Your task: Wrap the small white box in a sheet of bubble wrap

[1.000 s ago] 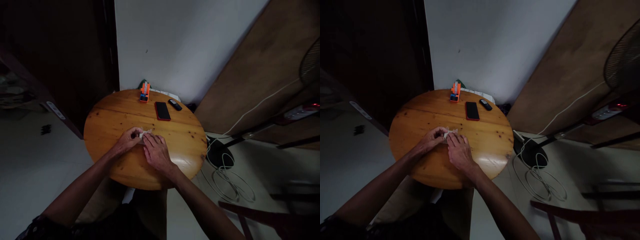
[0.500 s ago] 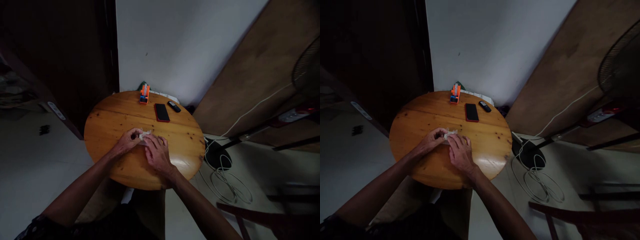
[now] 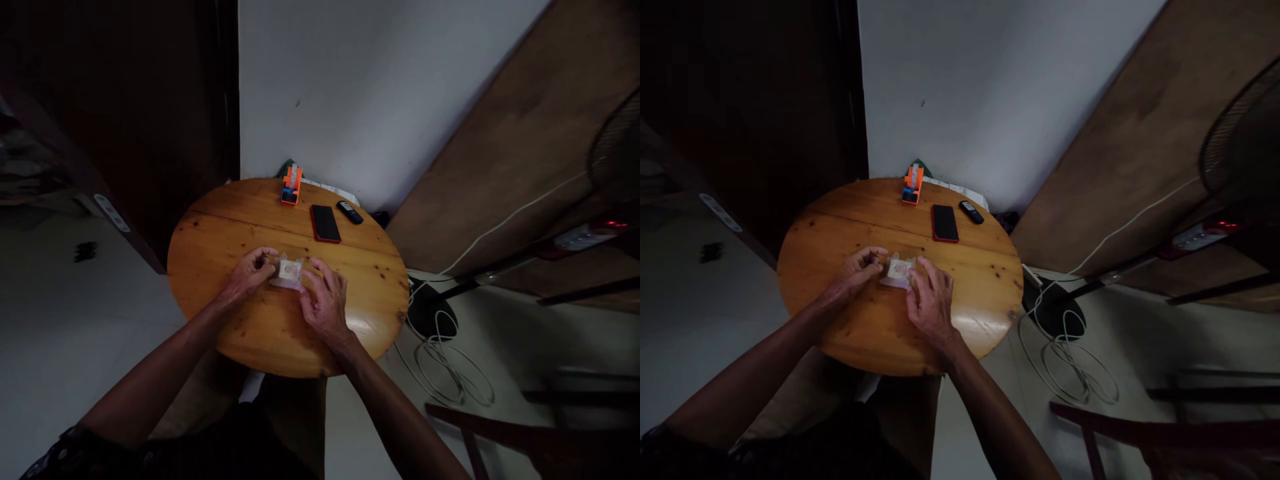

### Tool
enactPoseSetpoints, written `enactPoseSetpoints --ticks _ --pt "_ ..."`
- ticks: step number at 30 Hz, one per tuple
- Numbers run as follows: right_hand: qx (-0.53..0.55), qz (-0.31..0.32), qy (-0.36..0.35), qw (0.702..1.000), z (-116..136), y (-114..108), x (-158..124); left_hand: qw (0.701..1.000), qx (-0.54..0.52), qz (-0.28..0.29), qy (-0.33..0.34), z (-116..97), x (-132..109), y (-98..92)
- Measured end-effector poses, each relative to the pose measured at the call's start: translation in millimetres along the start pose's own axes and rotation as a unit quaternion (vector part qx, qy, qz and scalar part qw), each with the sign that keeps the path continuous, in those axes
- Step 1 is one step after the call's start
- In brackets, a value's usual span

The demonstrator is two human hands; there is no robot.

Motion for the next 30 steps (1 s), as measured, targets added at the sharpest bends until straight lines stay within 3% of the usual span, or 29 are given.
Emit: enactPoseSetpoints --ticks 6,12,19,30 --pt "0.01 0.026 -0.002 1.0 2 5 2 1.0 0.003 0.002 -0.009 3 0 2.9" --pt "0.012 0.099 -0.004 0.995 3 19 12 0.999 0.046 0.025 -0.001 5 -1 10.7" --pt "0.025 0.131 -0.026 0.991 1 17 31 0.997 0.069 0.043 0.007 6 0 13.2" --pt "0.075 0.107 0.004 0.991 -8 21 40 0.996 0.079 0.052 -0.003 7 -2 14.4"
Point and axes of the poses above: each hand's wrist, its own x-axis towards the middle knuckle, its own y-axis out of the palm, z = x × y, the point moved 8 cm from there along x, towards the middle knuckle, and after that the axes turned 11 degrees about -x, right-handed, at the moved point
